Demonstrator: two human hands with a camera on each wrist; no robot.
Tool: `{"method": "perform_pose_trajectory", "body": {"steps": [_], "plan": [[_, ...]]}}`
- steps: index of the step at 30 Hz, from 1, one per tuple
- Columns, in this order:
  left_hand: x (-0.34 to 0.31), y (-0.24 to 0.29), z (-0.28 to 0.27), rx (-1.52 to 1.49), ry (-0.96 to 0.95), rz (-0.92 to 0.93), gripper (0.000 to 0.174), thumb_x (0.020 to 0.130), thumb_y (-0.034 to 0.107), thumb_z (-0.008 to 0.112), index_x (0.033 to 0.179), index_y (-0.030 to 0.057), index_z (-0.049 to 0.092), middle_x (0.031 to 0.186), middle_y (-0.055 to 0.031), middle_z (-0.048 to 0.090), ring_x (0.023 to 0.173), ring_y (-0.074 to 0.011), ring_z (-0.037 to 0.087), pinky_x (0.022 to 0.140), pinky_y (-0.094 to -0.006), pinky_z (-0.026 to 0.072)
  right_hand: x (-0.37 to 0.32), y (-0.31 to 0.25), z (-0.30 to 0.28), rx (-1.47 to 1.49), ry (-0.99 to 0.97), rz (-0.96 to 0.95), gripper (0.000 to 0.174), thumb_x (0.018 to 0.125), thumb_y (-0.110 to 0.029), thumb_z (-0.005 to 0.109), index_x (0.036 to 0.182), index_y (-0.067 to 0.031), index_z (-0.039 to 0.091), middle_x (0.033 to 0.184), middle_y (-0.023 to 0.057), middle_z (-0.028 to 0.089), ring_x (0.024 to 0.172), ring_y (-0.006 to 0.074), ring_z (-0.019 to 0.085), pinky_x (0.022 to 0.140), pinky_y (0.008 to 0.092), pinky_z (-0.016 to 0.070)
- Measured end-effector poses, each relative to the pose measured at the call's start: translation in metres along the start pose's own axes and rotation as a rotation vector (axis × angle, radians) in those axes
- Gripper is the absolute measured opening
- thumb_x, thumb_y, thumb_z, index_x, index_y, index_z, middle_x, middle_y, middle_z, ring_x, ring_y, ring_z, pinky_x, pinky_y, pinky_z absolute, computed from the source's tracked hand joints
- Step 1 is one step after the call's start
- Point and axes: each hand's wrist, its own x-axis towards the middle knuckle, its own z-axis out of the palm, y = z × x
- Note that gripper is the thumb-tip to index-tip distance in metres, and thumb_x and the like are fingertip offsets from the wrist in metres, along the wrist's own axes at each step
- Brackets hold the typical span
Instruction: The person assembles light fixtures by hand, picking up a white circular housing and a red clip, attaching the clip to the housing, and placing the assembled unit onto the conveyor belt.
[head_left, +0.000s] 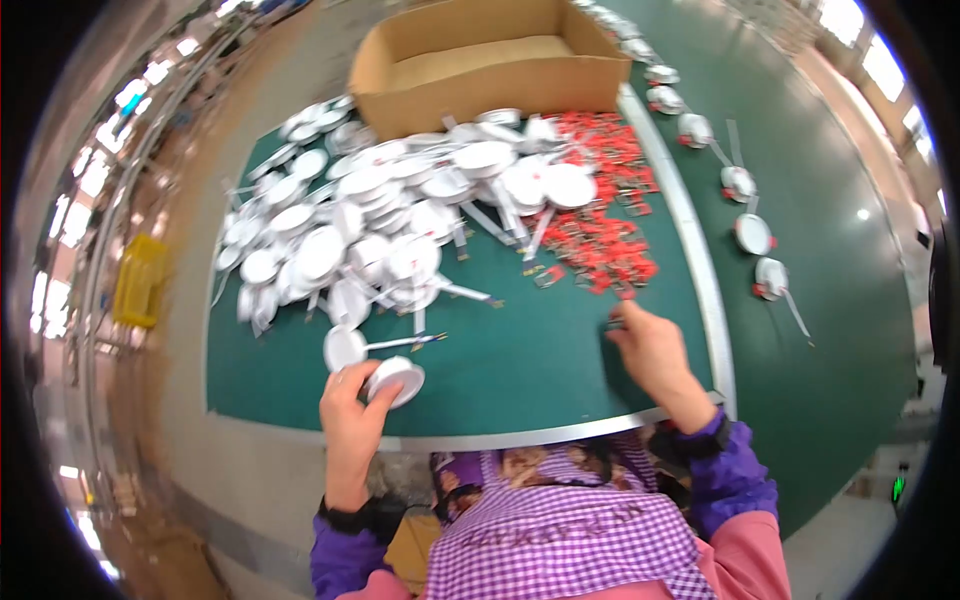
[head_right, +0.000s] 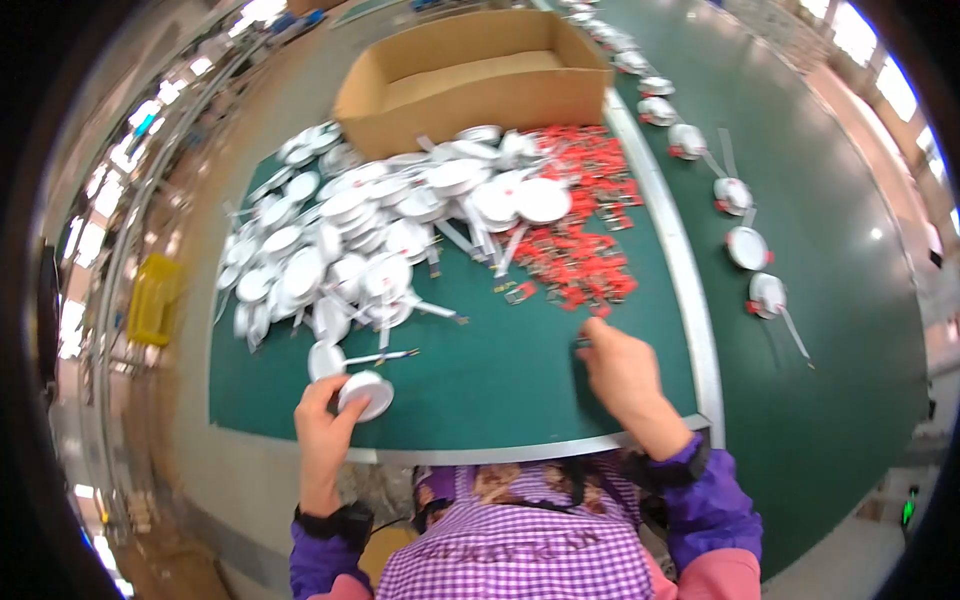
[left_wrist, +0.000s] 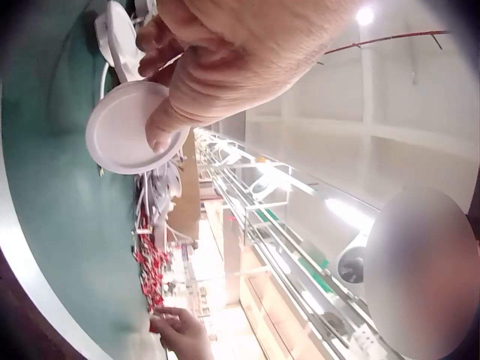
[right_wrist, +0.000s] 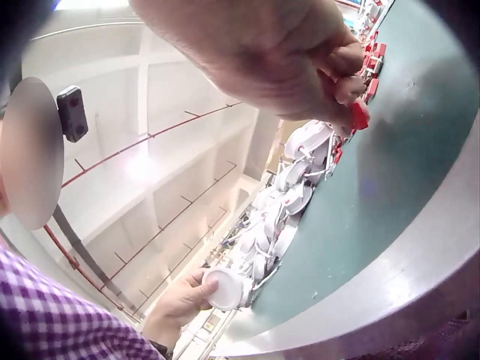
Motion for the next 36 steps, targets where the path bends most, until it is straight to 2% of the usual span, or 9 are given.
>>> {"method": "perform_pose_trajectory", "body": {"steps": [4,6,11,13,16,19,24,30,36], "plan": [[-0.006,0.039,0.014,-0.145,-0.165,0.131,0.026,0.065,0.005,0.075,0.089,0.0025,0.065,0.082,-0.0034,0.049,0.067,-0.0135,0.047,0.055,-0.0244,0.0353,-0.002,0.003,0.004,0.349,0.097,-0.090,0.023,0.078,-0.009,0.064,0.098,-0.0023,0.057,0.079,0.0184,0.062,0.071,0.0336,0.062,0.061,0.0389,0.0484],[-0.004,0.063,0.019,-0.375,-0.316,0.038,0.026,0.067,0.004,0.075,0.091,0.0027,0.066,0.079,0.0006,0.044,0.066,-0.0067,0.042,0.054,-0.0208,0.0334,-0.004,-0.004,-0.002,0.522,0.016,0.082,0.019,0.079,-0.009,0.064,0.095,-0.0018,0.057,0.076,0.0157,0.062,0.066,0.0254,0.062,0.059,0.0344,0.0477],[0.013,0.088,0.034,-0.570,-0.408,0.204,0.029,0.071,-0.005,0.070,0.098,0.0008,0.064,0.100,-0.0050,0.049,0.071,-0.0083,0.053,0.058,-0.0193,0.0448,-0.009,-0.001,0.000,0.656,0.276,0.055,0.011,0.080,-0.007,0.065,0.087,-0.0012,0.058,0.065,0.0017,0.055,0.058,0.0106,0.050,0.054,0.0243,0.0421],[0.018,0.097,0.047,-0.946,-0.514,0.112,0.028,0.078,-0.009,0.061,0.105,-0.0019,0.058,0.130,-0.0134,0.038,0.094,-0.0194,0.062,0.071,-0.0236,0.0546,-0.012,0.001,-0.007,0.903,0.156,0.200,0.009,0.086,-0.009,0.061,0.088,-0.0013,0.056,0.066,-0.0002,0.055,0.054,0.0073,0.049,0.050,0.0207,0.0395],[0.025,0.102,0.074,-1.306,-0.631,0.023,0.027,0.083,-0.006,0.057,0.109,-0.0012,0.054,0.134,-0.0144,0.036,0.112,-0.0236,0.052,0.091,-0.0310,0.0473,-0.017,-0.011,-0.019,1.084,0.052,0.317,0.011,0.091,-0.013,0.054,0.092,-0.0018,0.052,0.069,0.0024,0.058,0.051,0.0062,0.051,0.046,0.0181,0.0384],[0.026,0.111,0.093,-1.423,-0.681,0.115,0.021,0.086,0.007,0.061,0.105,0.0005,0.053,0.130,-0.0152,0.043,0.112,-0.0228,0.052,0.090,-0.0321,0.0458,-0.021,-0.021,-0.013,1.321,0.105,0.309,0.012,0.093,-0.013,0.052,0.092,-0.0013,0.052,0.069,0.0019,0.058,0.055,0.0055,0.053,0.047,0.0188,0.0392],[0.014,0.105,0.118,-1.398,-0.626,-0.156,0.022,0.084,0.004,0.062,0.102,0.0011,0.049,0.126,-0.0148,0.045,0.110,-0.0196,0.052,0.094,-0.0326,0.0432,-0.023,-0.019,0.004,1.328,0.096,0.242,0.011,0.092,-0.010,0.053,0.093,0.0001,0.051,0.074,0.0003,0.058,0.063,0.0024,0.052,0.054,0.0176,0.0404],[0.017,0.107,0.111,-1.330,-0.605,-0.287,0.043,0.082,-0.004,0.062,0.121,-0.0038,0.043,0.114,-0.0105,0.052,0.108,-0.0177,0.052,0.092,-0.0306,0.0456,-0.022,-0.025,-0.007,1.125,0.236,0.201,0.010,0.091,-0.007,0.054,0.097,0.0005,0.053,0.076,0.0022,0.061,0.065,0.0056,0.056,0.056,0.0198,0.0441],[0.013,0.102,0.116,-1.225,-0.559,-0.237,0.034,0.083,-0.004,0.060,0.113,-0.0035,0.044,0.111,-0.0096,0.053,0.102,-0.0140,0.054,0.089,-0.0277,0.0459,-0.029,-0.036,-0.007,0.519,0.327,-0.140,0.010,0.083,-0.001,0.060,0.093,0.0016,0.060,0.077,0.0102,0.062,0.065,0.0185,0.062,0.056,0.0279,0.0484]]}}
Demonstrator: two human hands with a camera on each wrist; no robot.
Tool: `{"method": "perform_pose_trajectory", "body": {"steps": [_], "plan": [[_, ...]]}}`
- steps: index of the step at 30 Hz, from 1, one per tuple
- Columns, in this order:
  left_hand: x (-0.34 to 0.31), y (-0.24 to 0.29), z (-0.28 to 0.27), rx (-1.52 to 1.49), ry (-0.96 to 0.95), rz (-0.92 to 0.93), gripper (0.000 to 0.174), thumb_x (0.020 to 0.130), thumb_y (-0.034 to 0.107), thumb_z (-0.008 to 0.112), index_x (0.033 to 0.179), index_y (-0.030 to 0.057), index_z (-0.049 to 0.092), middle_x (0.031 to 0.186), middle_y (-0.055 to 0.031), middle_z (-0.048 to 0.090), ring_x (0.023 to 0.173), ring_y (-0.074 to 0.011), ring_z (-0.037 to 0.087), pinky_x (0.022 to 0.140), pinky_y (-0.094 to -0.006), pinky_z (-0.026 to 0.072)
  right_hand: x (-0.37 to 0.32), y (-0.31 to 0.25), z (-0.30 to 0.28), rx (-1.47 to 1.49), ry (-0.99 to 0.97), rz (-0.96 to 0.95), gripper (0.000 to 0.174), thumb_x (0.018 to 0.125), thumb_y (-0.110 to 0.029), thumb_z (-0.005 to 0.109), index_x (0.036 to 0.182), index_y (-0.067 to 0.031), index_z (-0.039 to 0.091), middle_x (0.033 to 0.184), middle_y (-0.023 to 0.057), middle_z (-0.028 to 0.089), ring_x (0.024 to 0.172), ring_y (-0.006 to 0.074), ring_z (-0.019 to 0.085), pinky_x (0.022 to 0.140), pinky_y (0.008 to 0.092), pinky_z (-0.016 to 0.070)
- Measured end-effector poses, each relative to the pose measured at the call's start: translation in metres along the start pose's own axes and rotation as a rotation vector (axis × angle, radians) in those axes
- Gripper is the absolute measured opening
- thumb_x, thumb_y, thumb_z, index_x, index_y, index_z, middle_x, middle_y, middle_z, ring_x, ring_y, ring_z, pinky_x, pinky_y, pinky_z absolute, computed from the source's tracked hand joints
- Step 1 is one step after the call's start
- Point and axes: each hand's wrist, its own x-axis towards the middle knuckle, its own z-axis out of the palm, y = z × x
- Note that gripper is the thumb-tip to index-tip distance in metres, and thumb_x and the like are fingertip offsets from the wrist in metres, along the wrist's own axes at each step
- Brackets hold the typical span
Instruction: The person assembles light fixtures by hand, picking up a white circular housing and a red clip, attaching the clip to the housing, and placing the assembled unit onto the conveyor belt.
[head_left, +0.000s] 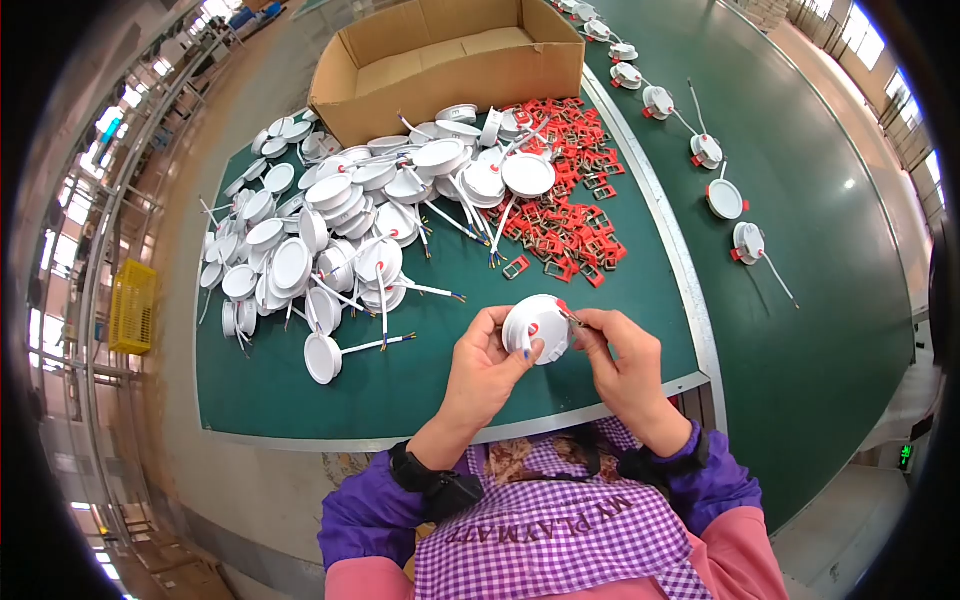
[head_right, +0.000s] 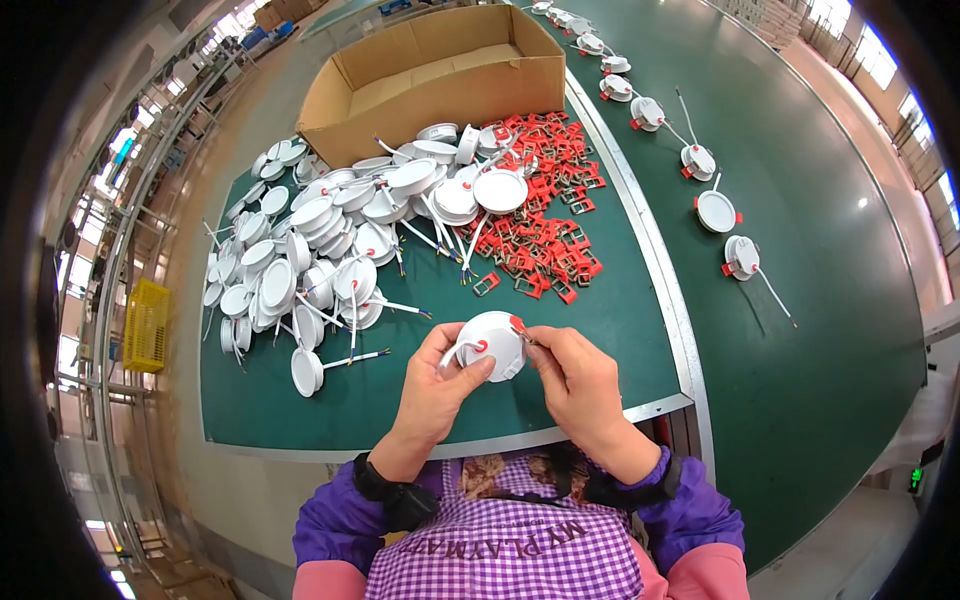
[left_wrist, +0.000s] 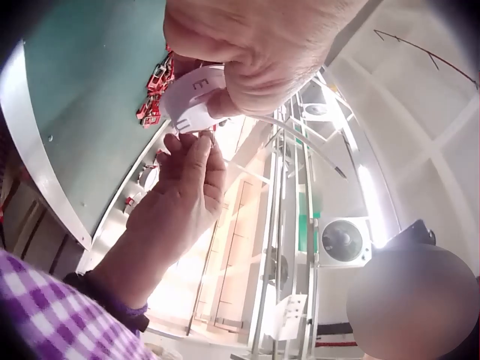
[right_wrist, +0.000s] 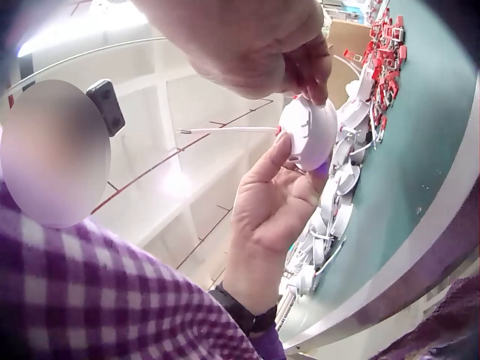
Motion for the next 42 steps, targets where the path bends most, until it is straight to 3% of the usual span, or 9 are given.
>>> {"method": "perform_pose_trajectory", "body": {"steps": [1,3,7,15,20,22,26,40,42], "plan": [[0.000,-0.002,0.000,-0.002,0.001,0.001,0.034,0.083,-0.004,0.060,0.113,-0.0035,0.044,0.111,-0.0096,0.053,0.102,-0.0140,0.054,0.089,-0.0277,0.0459,-0.001,-0.002,0.000,-0.038,0.005,-0.025,0.012,0.082,-0.001,0.061,0.094,0.0004,0.060,0.078,0.0138,0.061,0.065,0.0253,0.062,0.056,0.0303,0.0483],[-0.002,-0.007,0.002,-0.001,-0.009,0.131,0.032,0.084,-0.003,0.060,0.112,-0.0030,0.044,0.107,-0.0101,0.055,0.100,-0.0148,0.056,0.088,-0.0280,0.0469,-0.001,-0.004,0.001,-0.080,-0.008,-0.062,0.013,0.081,0.000,0.061,0.094,0.0003,0.060,0.079,0.0139,0.061,0.066,0.0265,0.062,0.056,0.0312,0.0485],[-0.002,-0.006,0.005,0.075,-0.012,0.169,0.032,0.085,-0.003,0.058,0.113,-0.0030,0.043,0.107,-0.0101,0.055,0.099,-0.0149,0.056,0.087,-0.0275,0.0470,-0.001,-0.008,0.002,-0.195,-0.011,-0.144,0.017,0.079,0.003,0.061,0.095,0.0000,0.059,0.081,0.0145,0.061,0.067,0.0295,0.061,0.057,0.0332,0.0489],[-0.004,-0.002,0.007,0.131,-0.027,0.178,0.031,0.085,0.001,0.060,0.113,0.0011,0.047,0.104,-0.0051,0.054,0.095,-0.0099,0.052,0.083,-0.0242,0.0437,-0.002,-0.010,0.005,-0.138,0.012,-0.098,0.018,0.077,0.005,0.061,0.094,0.0003,0.058,0.079,0.0136,0.061,0.067,0.0275,0.062,0.057,0.0326,0.0495],[-0.006,-0.001,0.001,0.075,-0.079,0.134,0.035,0.084,-0.004,0.058,0.116,-0.0003,0.044,0.108,-0.0083,0.054,0.101,-0.0139,0.055,0.087,-0.0269,0.0458,-0.001,-0.004,0.003,-0.114,0.030,-0.119,0.021,0.079,0.004,0.061,0.098,0.0007,0.056,0.085,0.0129,0.062,0.069,0.0241,0.064,0.060,0.0293,0.0496],[-0.009,0.001,-0.002,0.033,-0.082,0.108,0.035,0.084,-0.004,0.058,0.116,0.0001,0.044,0.108,-0.0078,0.054,0.101,-0.0136,0.055,0.087,-0.0266,0.0459,-0.005,-0.004,0.006,0.244,-0.043,0.229,0.026,0.081,0.002,0.061,0.105,0.0015,0.052,0.094,0.0116,0.063,0.072,0.0184,0.065,0.063,0.0267,0.0497],[-0.015,0.000,-0.009,-0.031,-0.111,0.046,0.037,0.083,-0.002,0.061,0.117,0.0036,0.046,0.107,-0.0059,0.055,0.100,-0.0122,0.055,0.084,-0.0258,0.0468,-0.011,-0.003,0.003,0.591,-0.223,0.438,0.037,0.083,-0.001,0.061,0.118,0.0028,0.047,0.102,0.0132,0.062,0.074,0.0138,0.065,0.065,0.0238,0.0503],[-0.020,-0.007,-0.024,0.031,-0.043,-0.086,0.035,0.082,0.003,0.065,0.114,0.0013,0.050,0.104,-0.0058,0.059,0.094,-0.0118,0.058,0.083,-0.0263,0.0484,0.003,0.001,0.005,0.447,-0.448,0.567,0.037,0.083,0.000,0.060,0.117,0.0055,0.049,0.094,0.0112,0.065,0.071,0.0127,0.062,0.063,0.0246,0.0508],[-0.016,-0.004,-0.027,0.068,-0.034,-0.068,0.036,0.081,0.003,0.066,0.113,0.0018,0.050,0.103,-0.0063,0.060,0.093,-0.0125,0.059,0.082,-0.0270,0.0497,0.016,0.014,0.005,0.177,-0.463,0.331,0.039,0.080,-0.013,0.067,0.114,0.0005,0.055,0.089,0.0105,0.066,0.066,0.0136,0.061,0.058,0.0288,0.0486]]}}
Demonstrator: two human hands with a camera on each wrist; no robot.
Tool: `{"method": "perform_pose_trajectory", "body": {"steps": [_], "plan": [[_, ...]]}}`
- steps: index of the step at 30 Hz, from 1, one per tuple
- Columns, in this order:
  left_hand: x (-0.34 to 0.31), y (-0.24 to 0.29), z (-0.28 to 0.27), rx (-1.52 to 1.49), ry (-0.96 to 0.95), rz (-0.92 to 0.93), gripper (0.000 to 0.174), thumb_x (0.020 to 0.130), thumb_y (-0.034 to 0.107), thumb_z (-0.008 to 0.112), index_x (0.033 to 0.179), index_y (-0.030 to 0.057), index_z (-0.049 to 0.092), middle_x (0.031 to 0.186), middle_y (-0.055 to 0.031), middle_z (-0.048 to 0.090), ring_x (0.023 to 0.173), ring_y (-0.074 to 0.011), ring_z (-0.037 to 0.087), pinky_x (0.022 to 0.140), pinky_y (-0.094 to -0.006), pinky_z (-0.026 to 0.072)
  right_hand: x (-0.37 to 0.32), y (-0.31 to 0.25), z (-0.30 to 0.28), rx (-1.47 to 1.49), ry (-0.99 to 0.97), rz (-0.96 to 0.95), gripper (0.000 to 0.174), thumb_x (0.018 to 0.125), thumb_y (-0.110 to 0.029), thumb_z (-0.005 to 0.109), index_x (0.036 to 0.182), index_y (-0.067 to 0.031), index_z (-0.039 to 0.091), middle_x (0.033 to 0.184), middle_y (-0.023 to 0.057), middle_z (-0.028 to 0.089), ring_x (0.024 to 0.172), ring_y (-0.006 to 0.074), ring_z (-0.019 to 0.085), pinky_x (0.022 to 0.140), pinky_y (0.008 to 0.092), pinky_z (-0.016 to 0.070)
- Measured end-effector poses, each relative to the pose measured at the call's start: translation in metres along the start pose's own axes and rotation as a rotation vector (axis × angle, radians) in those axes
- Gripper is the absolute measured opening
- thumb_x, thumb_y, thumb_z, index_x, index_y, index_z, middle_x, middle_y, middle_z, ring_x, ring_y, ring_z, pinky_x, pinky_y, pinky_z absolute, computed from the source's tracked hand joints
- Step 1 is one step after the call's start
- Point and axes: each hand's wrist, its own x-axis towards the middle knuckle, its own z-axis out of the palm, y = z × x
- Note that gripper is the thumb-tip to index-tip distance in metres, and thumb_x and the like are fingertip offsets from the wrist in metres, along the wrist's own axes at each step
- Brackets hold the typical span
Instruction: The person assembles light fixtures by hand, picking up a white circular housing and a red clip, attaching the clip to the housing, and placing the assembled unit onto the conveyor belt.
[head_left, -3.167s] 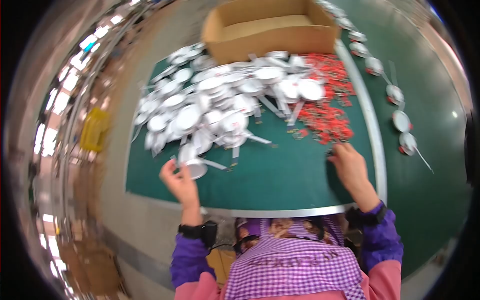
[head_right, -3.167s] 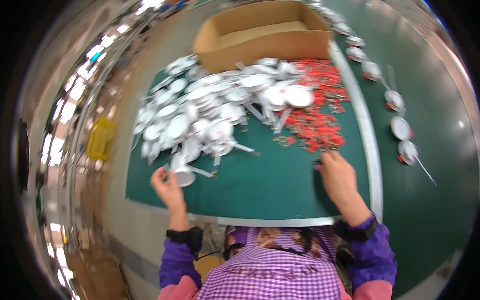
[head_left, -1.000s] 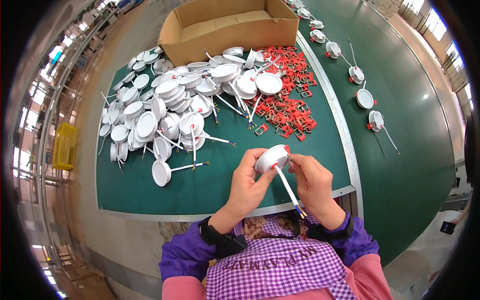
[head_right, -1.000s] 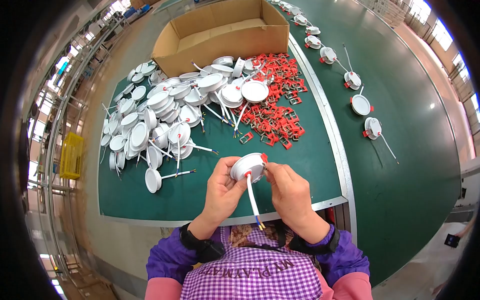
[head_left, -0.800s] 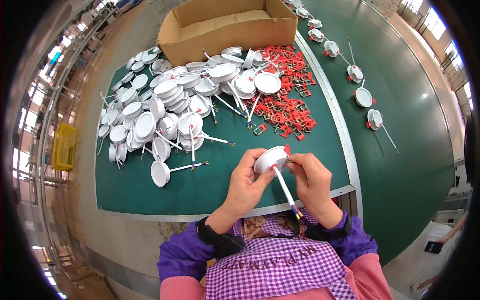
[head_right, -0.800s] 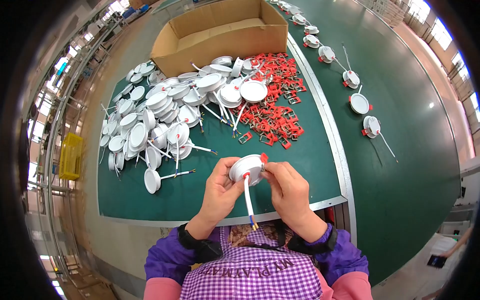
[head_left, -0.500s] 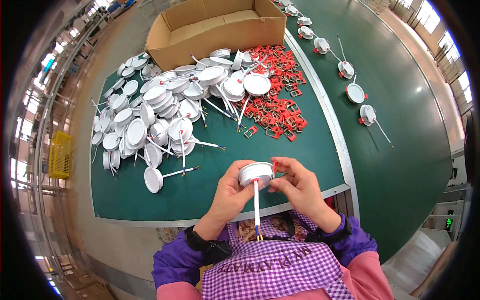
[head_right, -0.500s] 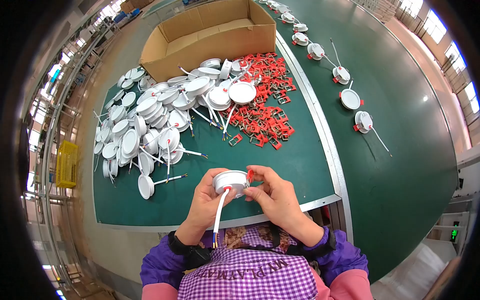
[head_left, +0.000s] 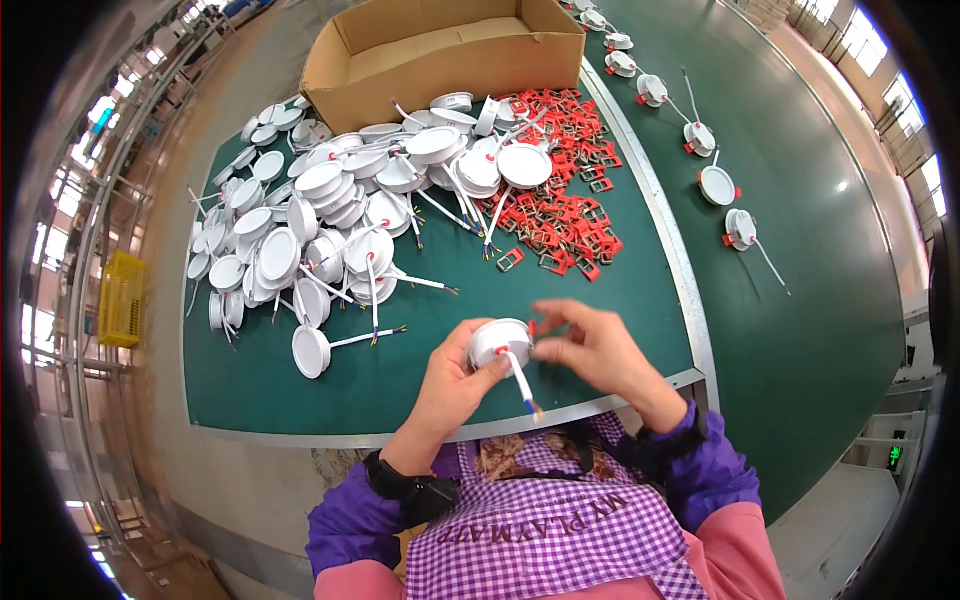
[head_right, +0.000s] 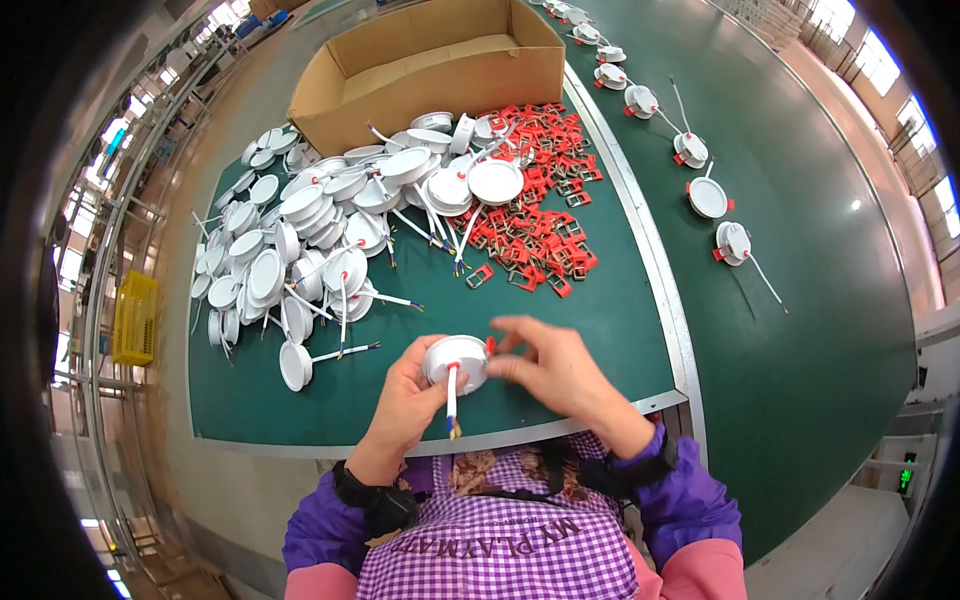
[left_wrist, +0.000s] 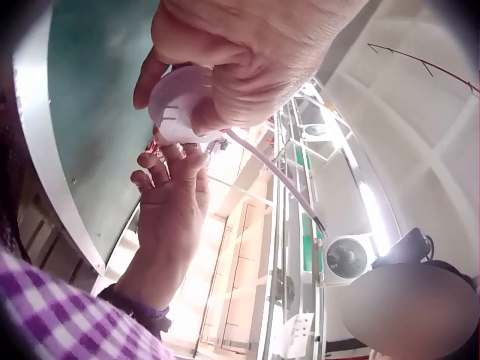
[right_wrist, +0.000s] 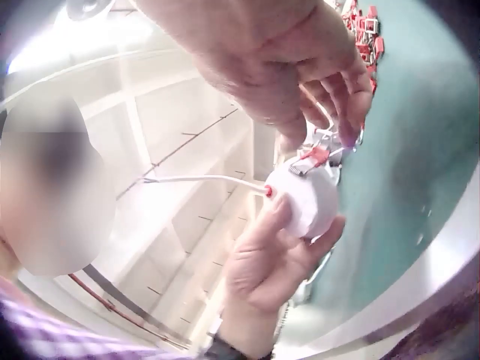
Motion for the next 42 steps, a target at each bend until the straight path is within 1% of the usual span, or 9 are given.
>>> {"method": "perform_pose_trajectory", "body": {"steps": [2,4,11,17,22,25,28,33,42], "plan": [[0.000,0.007,-0.002,-0.008,0.071,0.005,0.035,0.081,0.002,0.066,0.112,0.0012,0.050,0.103,-0.0062,0.060,0.093,-0.0127,0.059,0.082,-0.0267,0.0491,0.024,0.010,-0.006,-0.269,0.165,-0.051,0.031,0.082,-0.020,0.063,0.106,-0.0008,0.059,0.084,0.0168,0.064,0.068,0.0287,0.063,0.062,0.0377,0.0483],[-0.001,0.008,-0.005,0.029,0.113,0.037,0.034,0.080,0.000,0.066,0.111,0.0003,0.051,0.103,-0.0069,0.060,0.094,-0.0134,0.059,0.083,-0.0271,0.0488,0.047,0.020,-0.009,-0.544,0.205,-0.050,0.024,0.083,-0.020,0.061,0.098,-0.0011,0.060,0.083,0.0170,0.064,0.072,0.0338,0.063,0.062,0.0414,0.0478],[-0.006,0.009,-0.013,-0.085,0.156,0.085,0.028,0.082,0.002,0.064,0.107,-0.0004,0.052,0.103,-0.0083,0.061,0.095,-0.0152,0.059,0.082,-0.0290,0.0500,0.067,0.018,0.009,-0.853,0.204,0.058,0.022,0.083,-0.025,0.060,0.086,-0.0036,0.057,0.078,0.0146,0.063,0.074,0.0319,0.062,0.063,0.0430,0.0476],[-0.007,0.008,-0.021,-0.257,0.081,-0.067,0.025,0.088,0.005,0.057,0.110,0.0001,0.048,0.108,-0.0120,0.059,0.099,-0.0210,0.059,0.084,-0.0377,0.0518,0.051,0.025,0.007,-1.074,0.100,-0.110,0.007,0.077,-0.005,0.052,0.082,0.0003,0.052,0.075,0.0169,0.063,0.069,0.0325,0.064,0.061,0.0401,0.0509],[-0.006,0.011,-0.017,-0.085,0.081,-0.051,0.025,0.086,0.007,0.061,0.108,0.0001,0.050,0.102,-0.0095,0.061,0.092,-0.0161,0.061,0.080,-0.0314,0.0527,0.040,-0.001,0.000,-1.000,0.113,-0.120,0.009,0.081,-0.006,0.052,0.083,0.0033,0.053,0.070,0.0158,0.063,0.064,0.0303,0.064,0.057,0.0367,0.0509],[-0.004,0.008,-0.015,-0.001,0.084,-0.044,0.029,0.084,0.008,0.065,0.108,-0.0006,0.052,0.097,-0.0073,0.062,0.087,-0.0124,0.061,0.076,-0.0265,0.0513,0.028,-0.023,-0.001,-0.202,0.064,-0.072,0.014,0.081,-0.004,0.058,0.092,0.0045,0.060,0.076,0.0156,0.065,0.064,0.0208,0.066,0.059,0.0293,0.0503],[-0.002,0.011,-0.011,0.248,0.080,-0.075,0.030,0.081,0.009,0.067,0.106,-0.0009,0.054,0.093,-0.0057,0.063,0.083,-0.0102,0.060,0.072,-0.0240,0.0499,0.015,-0.035,0.005,-0.153,0.036,-0.139,0.015,0.081,-0.005,0.059,0.093,0.0040,0.061,0.076,0.0164,0.064,0.065,0.0196,0.065,0.059,0.0303,0.0501],[0.001,0.014,-0.006,0.347,0.074,-0.036,0.025,0.078,0.012,0.066,0.099,0.0001,0.059,0.084,-0.0055,0.064,0.075,-0.0101,0.060,0.066,-0.0257,0.0497,0.004,-0.039,0.009,-0.364,-0.018,-0.339,0.014,0.080,-0.004,0.059,0.094,-0.0006,0.063,0.077,0.0137,0.060,0.067,0.0314,0.060,0.056,0.0356,0.0480],[0.004,0.015,0.003,0.468,0.068,-0.054,0.024,0.077,0.014,0.068,0.095,0.0008,0.062,0.079,-0.0061,0.065,0.070,-0.0110,0.060,0.061,-0.0264,0.0489,-0.005,-0.023,0.015,-0.578,-0.035,-0.500,0.020,0.077,0.000,0.057,0.097,-0.0009,0.057,0.082,0.0125,0.059,0.068,0.0319,0.060,0.057,0.0386,0.0491]]}}
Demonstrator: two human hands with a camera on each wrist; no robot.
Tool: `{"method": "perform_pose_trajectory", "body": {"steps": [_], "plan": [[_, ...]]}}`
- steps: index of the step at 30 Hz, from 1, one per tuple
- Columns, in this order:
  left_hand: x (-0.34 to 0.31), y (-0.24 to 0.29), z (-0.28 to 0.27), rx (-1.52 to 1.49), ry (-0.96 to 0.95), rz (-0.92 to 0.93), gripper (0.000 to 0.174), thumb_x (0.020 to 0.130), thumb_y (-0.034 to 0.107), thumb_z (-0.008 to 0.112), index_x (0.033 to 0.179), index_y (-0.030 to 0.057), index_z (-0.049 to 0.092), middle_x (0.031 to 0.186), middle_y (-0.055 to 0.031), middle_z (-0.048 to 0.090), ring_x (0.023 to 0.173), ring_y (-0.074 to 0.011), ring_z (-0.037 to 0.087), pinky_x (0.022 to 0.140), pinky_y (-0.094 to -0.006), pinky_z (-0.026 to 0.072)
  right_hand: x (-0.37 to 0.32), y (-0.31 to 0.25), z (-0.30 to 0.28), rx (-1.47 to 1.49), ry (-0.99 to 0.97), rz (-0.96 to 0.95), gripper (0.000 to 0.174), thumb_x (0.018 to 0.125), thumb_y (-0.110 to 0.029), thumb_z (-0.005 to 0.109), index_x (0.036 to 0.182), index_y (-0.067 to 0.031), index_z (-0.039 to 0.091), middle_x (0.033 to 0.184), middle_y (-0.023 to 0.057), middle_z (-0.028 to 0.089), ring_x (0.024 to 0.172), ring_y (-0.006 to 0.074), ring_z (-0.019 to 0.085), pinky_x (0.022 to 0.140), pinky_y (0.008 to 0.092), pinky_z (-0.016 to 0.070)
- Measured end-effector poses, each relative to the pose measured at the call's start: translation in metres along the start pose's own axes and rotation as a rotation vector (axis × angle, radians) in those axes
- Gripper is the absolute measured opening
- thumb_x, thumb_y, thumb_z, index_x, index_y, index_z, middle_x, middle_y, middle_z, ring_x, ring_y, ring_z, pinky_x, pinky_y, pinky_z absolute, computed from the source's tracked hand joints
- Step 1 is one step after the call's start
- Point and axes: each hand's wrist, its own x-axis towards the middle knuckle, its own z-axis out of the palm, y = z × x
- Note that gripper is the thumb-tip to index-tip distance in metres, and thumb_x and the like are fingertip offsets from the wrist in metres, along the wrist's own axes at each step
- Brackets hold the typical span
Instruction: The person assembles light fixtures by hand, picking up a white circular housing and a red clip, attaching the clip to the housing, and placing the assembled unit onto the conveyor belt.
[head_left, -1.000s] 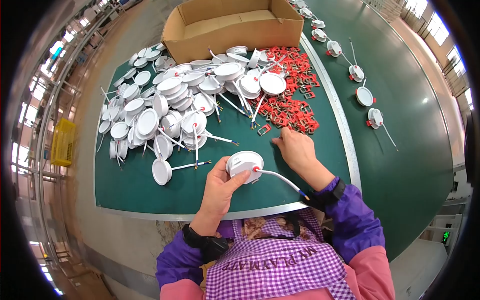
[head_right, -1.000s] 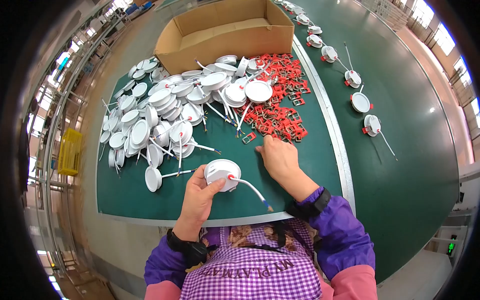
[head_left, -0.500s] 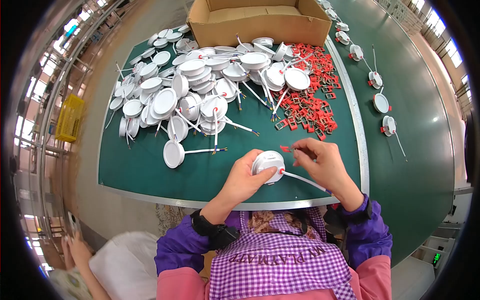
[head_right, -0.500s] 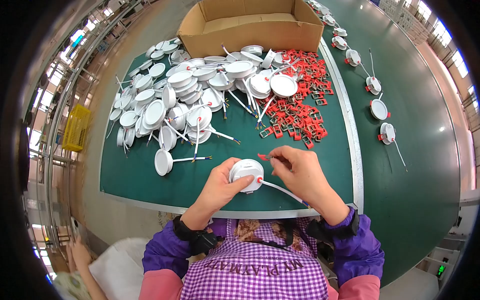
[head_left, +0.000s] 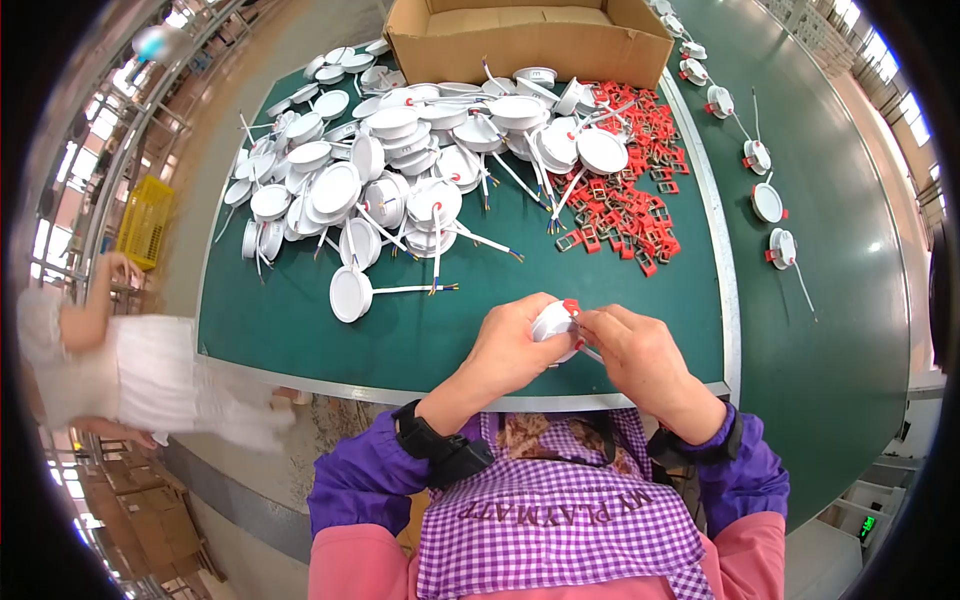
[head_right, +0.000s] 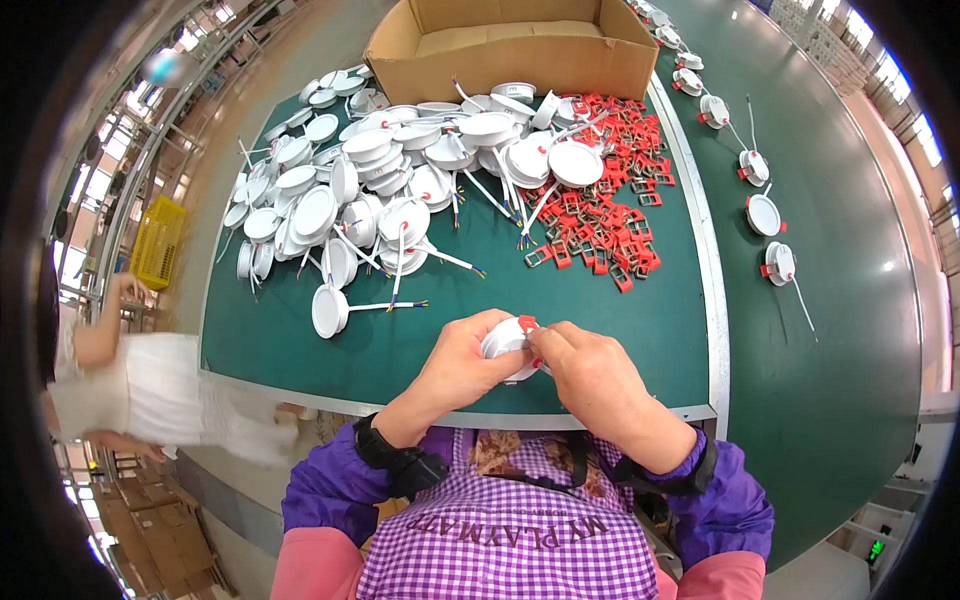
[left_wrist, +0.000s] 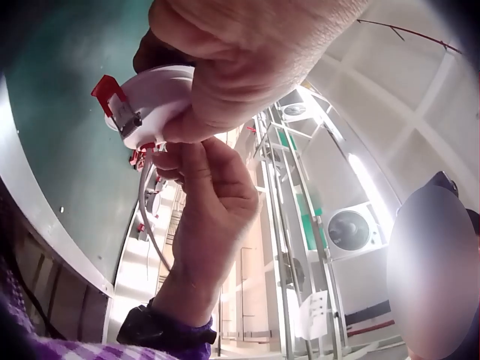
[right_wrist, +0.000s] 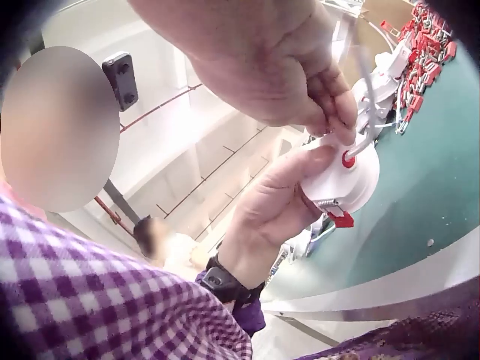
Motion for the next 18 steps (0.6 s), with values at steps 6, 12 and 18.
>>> {"method": "perform_pose_trajectory", "body": {"steps": [6,12,18], "plan": [[0.001,0.004,-0.002,0.128,-0.012,0.094,0.024,0.074,0.016,0.067,0.093,0.0029,0.061,0.075,-0.0118,0.064,0.066,-0.0208,0.063,0.060,-0.0327,0.0478,-0.001,0.002,0.004,0.010,0.028,0.005,0.019,0.075,0.002,0.058,0.094,-0.0023,0.057,0.081,0.0118,0.058,0.068,0.0308,0.060,0.058,0.0382,0.0482],[0.000,0.000,-0.005,0.083,-0.073,0.145,0.027,0.074,0.012,0.070,0.097,0.0014,0.061,0.078,-0.0045,0.062,0.068,-0.0094,0.056,0.060,-0.0262,0.0460,-0.002,-0.013,-0.006,0.093,0.055,0.074,0.016,0.073,0.003,0.061,0.088,-0.0035,0.058,0.080,0.0106,0.058,0.070,0.0301,0.059,0.059,0.0370,0.0474],[0.001,0.005,-0.004,0.125,-0.094,0.288,0.027,0.072,0.016,0.070,0.094,0.0026,0.061,0.077,-0.0111,0.061,0.067,-0.0196,0.058,0.062,-0.0309,0.0460,0.004,-0.021,-0.019,0.202,0.105,0.220,0.032,0.073,0.009,0.061,0.103,-0.0006,0.057,0.085,0.0134,0.063,0.070,0.0246,0.064,0.060,0.0308,0.0487]]}}
